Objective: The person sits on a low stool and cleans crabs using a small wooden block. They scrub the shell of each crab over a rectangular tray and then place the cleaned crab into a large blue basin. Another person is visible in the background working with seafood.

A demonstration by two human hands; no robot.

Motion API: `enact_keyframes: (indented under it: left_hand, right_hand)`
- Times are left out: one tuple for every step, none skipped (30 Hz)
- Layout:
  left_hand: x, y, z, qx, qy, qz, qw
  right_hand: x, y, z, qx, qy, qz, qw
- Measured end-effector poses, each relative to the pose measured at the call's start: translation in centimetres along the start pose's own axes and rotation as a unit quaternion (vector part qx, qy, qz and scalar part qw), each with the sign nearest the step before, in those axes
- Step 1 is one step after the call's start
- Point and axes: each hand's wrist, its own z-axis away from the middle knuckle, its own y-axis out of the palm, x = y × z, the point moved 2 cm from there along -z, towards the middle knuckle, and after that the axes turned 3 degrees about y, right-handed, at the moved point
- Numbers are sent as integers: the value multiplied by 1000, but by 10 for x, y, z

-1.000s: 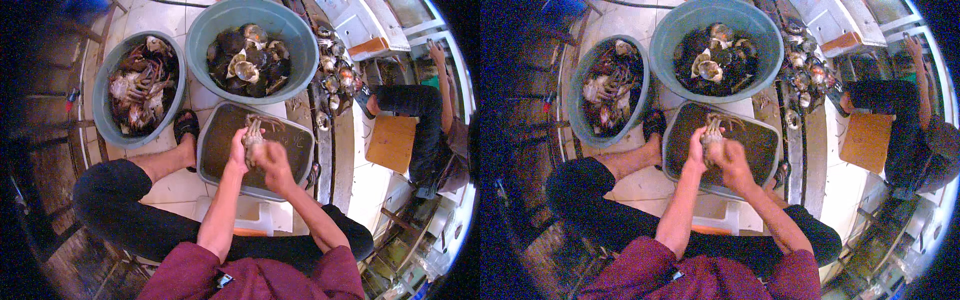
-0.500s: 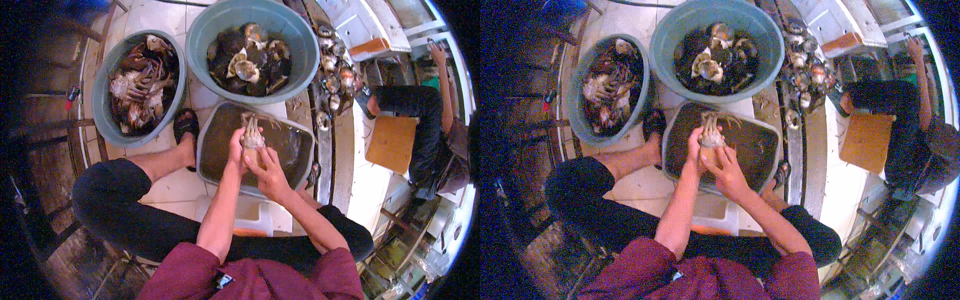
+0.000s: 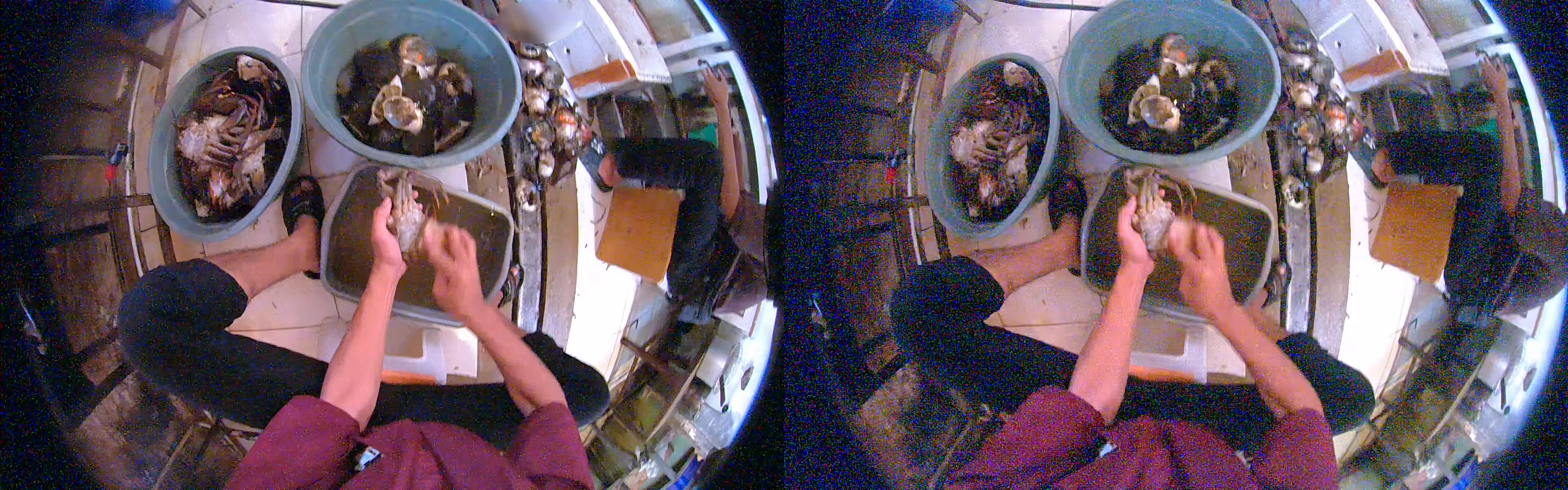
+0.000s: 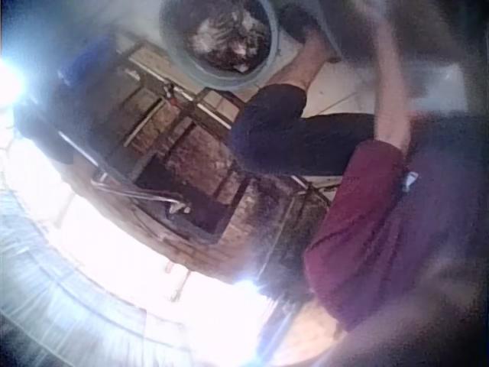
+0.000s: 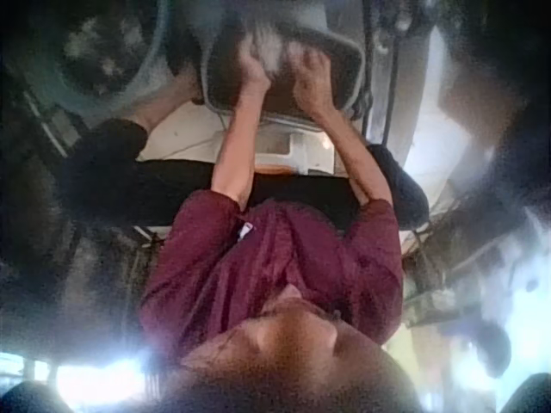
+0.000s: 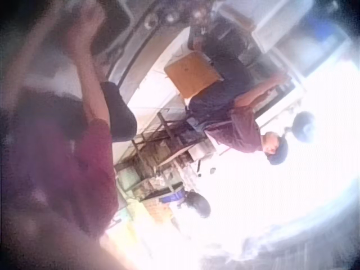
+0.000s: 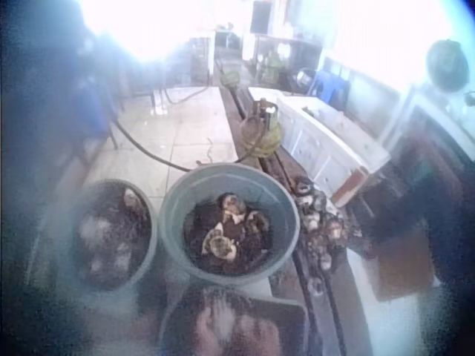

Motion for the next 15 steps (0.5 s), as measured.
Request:
enact_keyframes:
  left_hand:
    - [4, -6, 2, 10, -7, -7, 1000]
    - [10, -16, 4, 21, -14, -14, 1000]
    - [10, -16, 6, 30, -17, -21, 999]
    - [12, -10, 0, -2, 39, -36, 999]
    - [13, -10, 2, -1, 15, -7, 1000]
    - [14, -11, 5, 0, -7, 22, 1000]
    - [16, -12, 7, 1, -31, 50, 998]
    - [17, -11, 6, -9, -2, 37, 999]
    - [18, -7, 5, -17, 27, 25, 999]
    - [19, -3, 4, -24, 57, 13, 998]
    - [18, -1, 2, -31, 87, 1, 996]
    - [11, -8, 0, -23, 68, -18, 997]
    - [9, -10, -5, -7, 64, 21, 998]
    - [13, -10, 1, -12, 80, -1, 997]
    - [9, 5, 9, -17, 100, -22, 995]
  right_hand:
    - [-3, -1, -10, -25, 35, -13, 999]
    - [8, 0, 2, -22, 9, -21, 999]
    - [18, 0, 11, -18, -20, -30, 999]
    - [10, -1, -3, -15, 2, -28, 1000]
    - [14, 1, 0, -24, -4, -25, 999]
    - [22, 4, 4, -35, -10, -22, 999]
    - [28, 6, 5, -45, -16, -19, 999]
    - [28, 6, 1, -45, -7, -15, 999]
    - [25, 7, -7, -60, 24, -21, 998]
    - [22, 7, -14, -76, 54, -28, 995]
    - [20, 8, -18, -91, 84, -35, 992]
    - [34, 9, -10, -91, 31, 7, 995]
    - [40, 9, -9, -91, 18, -17, 996]
    - [34, 7, -19, -83, 76, -38, 993]
    - [26, 6, -33, -75, 130, -62, 987]
